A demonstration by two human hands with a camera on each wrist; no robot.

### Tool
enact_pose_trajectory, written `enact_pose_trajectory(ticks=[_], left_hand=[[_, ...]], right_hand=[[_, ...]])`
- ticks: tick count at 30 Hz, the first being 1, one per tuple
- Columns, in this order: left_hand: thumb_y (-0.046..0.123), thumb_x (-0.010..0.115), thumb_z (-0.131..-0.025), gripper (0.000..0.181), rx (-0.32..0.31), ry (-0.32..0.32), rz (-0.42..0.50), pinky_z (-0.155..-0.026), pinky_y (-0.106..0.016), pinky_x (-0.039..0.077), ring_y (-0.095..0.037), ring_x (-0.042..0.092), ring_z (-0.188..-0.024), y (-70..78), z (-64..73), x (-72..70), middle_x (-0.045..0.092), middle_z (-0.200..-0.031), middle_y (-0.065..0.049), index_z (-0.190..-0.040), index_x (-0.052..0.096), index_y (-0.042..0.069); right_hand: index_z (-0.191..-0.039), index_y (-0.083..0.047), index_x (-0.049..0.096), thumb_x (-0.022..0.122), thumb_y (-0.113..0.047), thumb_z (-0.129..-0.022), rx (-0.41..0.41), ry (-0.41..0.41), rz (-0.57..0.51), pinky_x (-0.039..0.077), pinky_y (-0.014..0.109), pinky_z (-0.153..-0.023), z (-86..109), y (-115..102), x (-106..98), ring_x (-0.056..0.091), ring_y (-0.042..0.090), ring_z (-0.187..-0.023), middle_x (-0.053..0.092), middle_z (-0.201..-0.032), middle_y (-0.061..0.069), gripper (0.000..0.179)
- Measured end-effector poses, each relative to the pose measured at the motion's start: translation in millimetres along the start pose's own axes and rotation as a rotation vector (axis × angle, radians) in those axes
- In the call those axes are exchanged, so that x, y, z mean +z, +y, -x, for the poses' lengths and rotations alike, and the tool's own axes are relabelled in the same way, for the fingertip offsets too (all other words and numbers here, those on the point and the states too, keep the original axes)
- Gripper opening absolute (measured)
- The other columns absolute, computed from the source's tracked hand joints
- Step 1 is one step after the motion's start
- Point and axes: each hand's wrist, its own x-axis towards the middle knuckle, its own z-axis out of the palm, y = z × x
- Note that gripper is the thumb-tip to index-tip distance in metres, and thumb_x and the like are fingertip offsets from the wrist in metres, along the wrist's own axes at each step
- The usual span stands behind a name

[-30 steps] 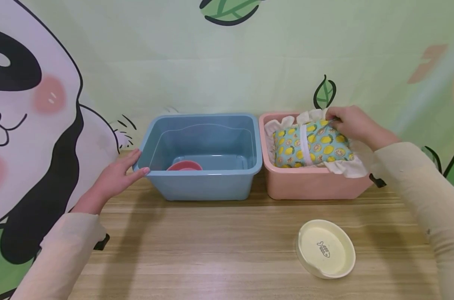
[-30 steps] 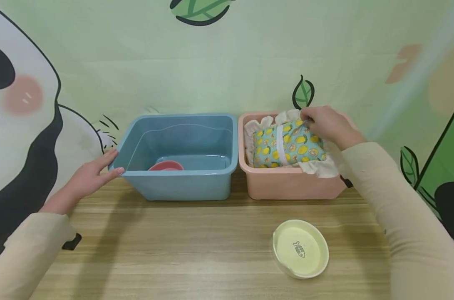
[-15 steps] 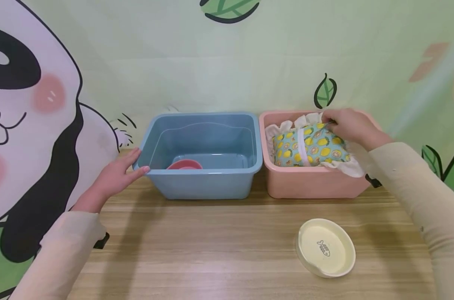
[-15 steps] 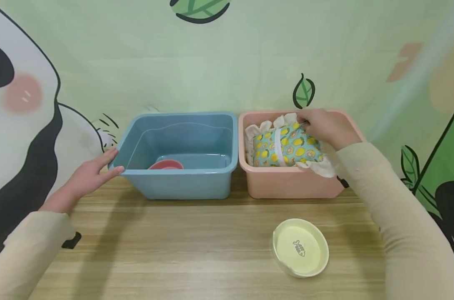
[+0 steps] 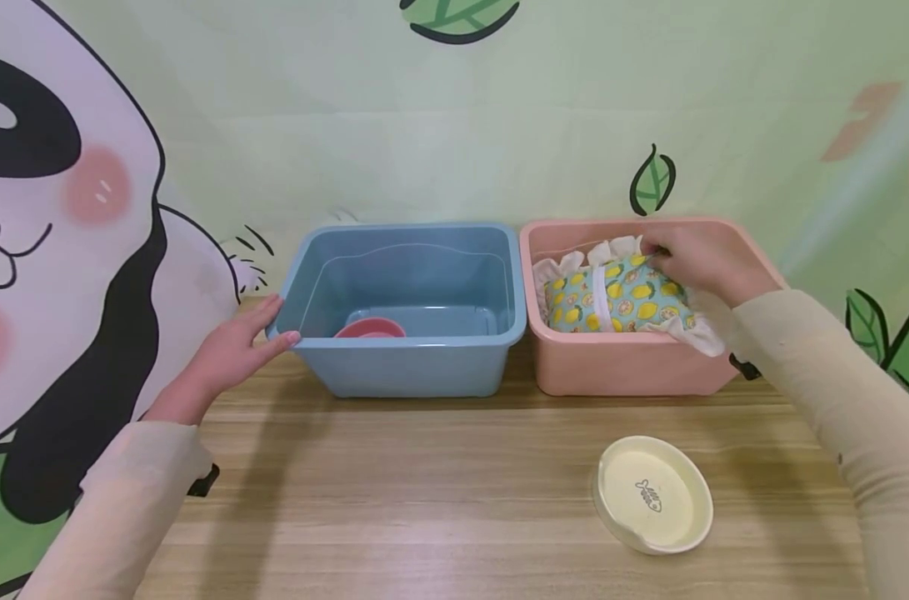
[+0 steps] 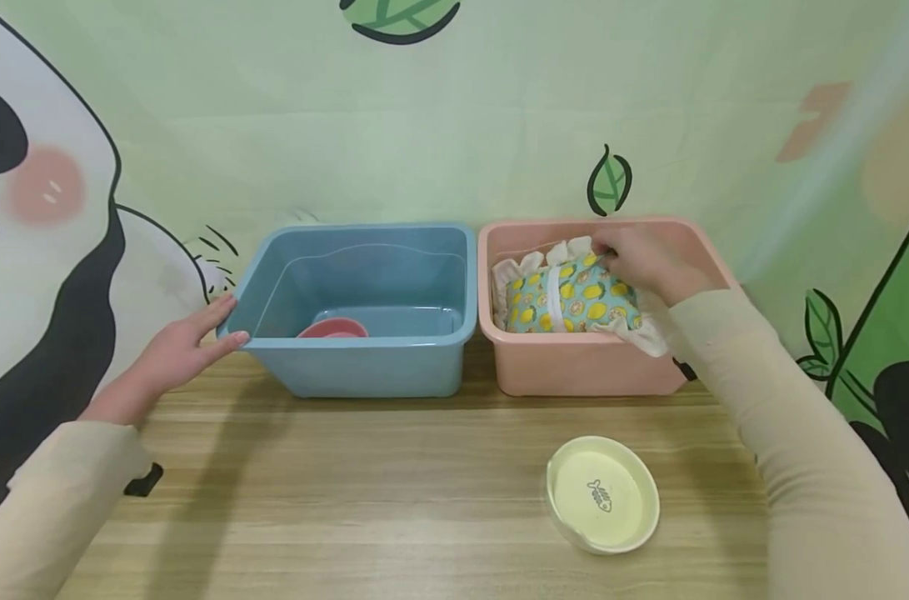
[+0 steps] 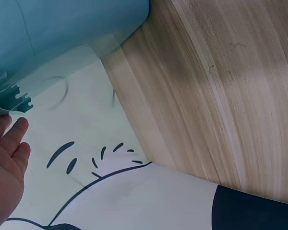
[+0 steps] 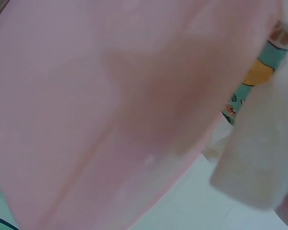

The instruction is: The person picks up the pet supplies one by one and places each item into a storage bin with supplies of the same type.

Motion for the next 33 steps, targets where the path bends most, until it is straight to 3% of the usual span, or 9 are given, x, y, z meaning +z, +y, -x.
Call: enact_pose_trajectory(ticks=[6,15,19,22,27,33], left_hand=[[0.055,0.042,-0.085,0.078,-0.001,-0.002,-0.002,-0.097,-0.066,0.018,-0.043,0.017,-0.131,1.0,1.9,-0.5,0.012,-0.148,-0.014,-0.142,0.012,0.012],[0.055,0.042,-0.085,0.078,-0.001,-0.001,0.002,-0.097,-0.066,0.018,-0.043,0.017,-0.131,0.5,3.1,-0.4,0.011,-0.148,-0.013,-0.143,0.011,0.012],[0.058,0.041,-0.084,0.08,-0.008,-0.003,0.003,-0.096,-0.066,0.018,-0.043,0.017,-0.131,1.8,4.2,-0.7,0.011,-0.148,-0.013,-0.143,0.01,0.013],[0.06,0.04,-0.083,0.081,-0.017,-0.007,0.002,-0.095,-0.067,0.019,-0.043,0.016,-0.131,2.0,4.8,-0.6,0.011,-0.148,-0.013,-0.143,0.01,0.014],[0.061,0.04,-0.083,0.082,-0.031,-0.014,0.003,-0.094,-0.068,0.019,-0.043,0.016,-0.131,0.9,5.7,-0.3,0.011,-0.148,-0.012,-0.143,0.008,0.016],[0.062,0.039,-0.082,0.082,-0.039,-0.018,0.0,-0.094,-0.068,0.019,-0.044,0.016,-0.131,0.6,6.3,-0.8,0.009,-0.149,-0.012,-0.143,0.008,0.017]], right_hand=[[-0.078,-0.017,0.058,0.055,-0.015,-0.084,-0.004,-0.015,-0.02,0.035,0.029,-0.065,-0.4,1.6,5.7,0.046,0.016,-0.07,0.055,-0.075,-0.001,0.007],[-0.081,-0.006,0.058,0.054,-0.004,-0.083,0.018,-0.014,-0.202,0.036,0.031,-0.066,0.9,4.8,16.7,0.047,0.02,-0.072,0.055,-0.078,0.007,0.005],[-0.084,-0.005,0.058,0.054,-0.004,-0.084,0.048,-0.026,-0.221,0.037,0.031,-0.067,2.5,6.9,20.5,0.048,0.021,-0.074,0.056,-0.081,0.007,0.004],[-0.084,-0.006,0.058,0.055,-0.006,-0.084,0.077,-0.048,-0.235,0.036,0.031,-0.069,5.1,7.4,21.9,0.047,0.02,-0.075,0.055,-0.081,0.006,0.003],[-0.091,-0.005,0.054,0.051,-0.009,-0.088,0.15,-0.114,-0.362,0.037,0.031,-0.069,8.4,7.4,25.3,0.047,0.022,-0.08,0.053,-0.09,0.01,0.006],[-0.092,-0.005,0.053,0.047,-0.008,-0.09,0.255,-0.125,-0.443,0.04,0.029,-0.064,10.9,8.6,32.6,0.048,0.025,-0.08,0.05,-0.097,0.013,0.007]])
